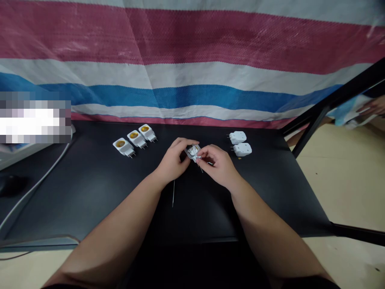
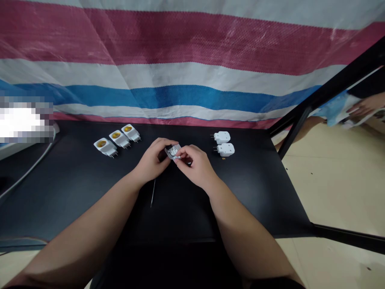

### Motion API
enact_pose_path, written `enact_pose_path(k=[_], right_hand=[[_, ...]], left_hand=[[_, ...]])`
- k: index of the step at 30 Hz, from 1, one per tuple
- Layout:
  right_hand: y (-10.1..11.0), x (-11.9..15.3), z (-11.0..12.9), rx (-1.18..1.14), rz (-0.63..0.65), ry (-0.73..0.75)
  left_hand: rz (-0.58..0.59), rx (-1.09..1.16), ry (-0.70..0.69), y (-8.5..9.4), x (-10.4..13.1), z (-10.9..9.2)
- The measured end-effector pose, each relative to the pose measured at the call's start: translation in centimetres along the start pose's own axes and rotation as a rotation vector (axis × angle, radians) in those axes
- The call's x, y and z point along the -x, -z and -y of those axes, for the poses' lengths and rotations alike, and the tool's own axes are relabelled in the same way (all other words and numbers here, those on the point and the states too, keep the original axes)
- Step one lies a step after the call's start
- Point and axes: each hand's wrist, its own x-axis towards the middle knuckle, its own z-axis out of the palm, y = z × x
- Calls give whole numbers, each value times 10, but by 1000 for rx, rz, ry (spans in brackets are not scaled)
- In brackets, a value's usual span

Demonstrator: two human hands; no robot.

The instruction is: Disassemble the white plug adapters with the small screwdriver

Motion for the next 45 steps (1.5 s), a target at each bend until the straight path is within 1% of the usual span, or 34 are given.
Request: enact_pose_path(k=[2, 4, 6, 10, 15, 18, 20, 23, 28, 31, 33, 36, 39, 45], right_hand=[[-4, 0, -2, -88, 10, -87], [-5, 0, -4, -182, 9, -165], [-5, -1, -5, -246, -3, -212], [-4, -2, -7, -303, -4, -254], [-4, -1, -6, -307, -14, -259], [-3, -1, -5, -313, -3, -272], [-2, -1, -5, -278, -21, -258], [0, -2, -6, -193, -77, -174], [5, -3, -6, 12, -152, 49], [7, -4, -2, 138, -185, 102], [7, -3, 0, 169, -184, 82], [7, -2, 0, 131, -121, 6], [6, 0, -4, 19, -88, -63], [4, -4, -6, -194, -88, -129]], left_hand=[[7, 137, 58, -2, 1, 0], [9, 313, 160, -4, 2, 0], [11, 451, 246, -4, 1, -1], [-4, 582, 314, -3, 0, -7], [-24, 608, 365, -2, -1, -12], [-55, 573, 349, -1, -2, -11], [-75, 534, 342, 0, -2, -10], [-92, 525, 389, 0, -3, -8], [-81, 548, 461, -1, -4, -8], [-89, 555, 476, 0, -4, -8], [-93, 568, 465, -1, -4, -8], [-100, 591, 453, -1, -3, -7], [-106, 608, 461, -2, -3, -7], [-82, 593, 462, 0, -5, -13]])
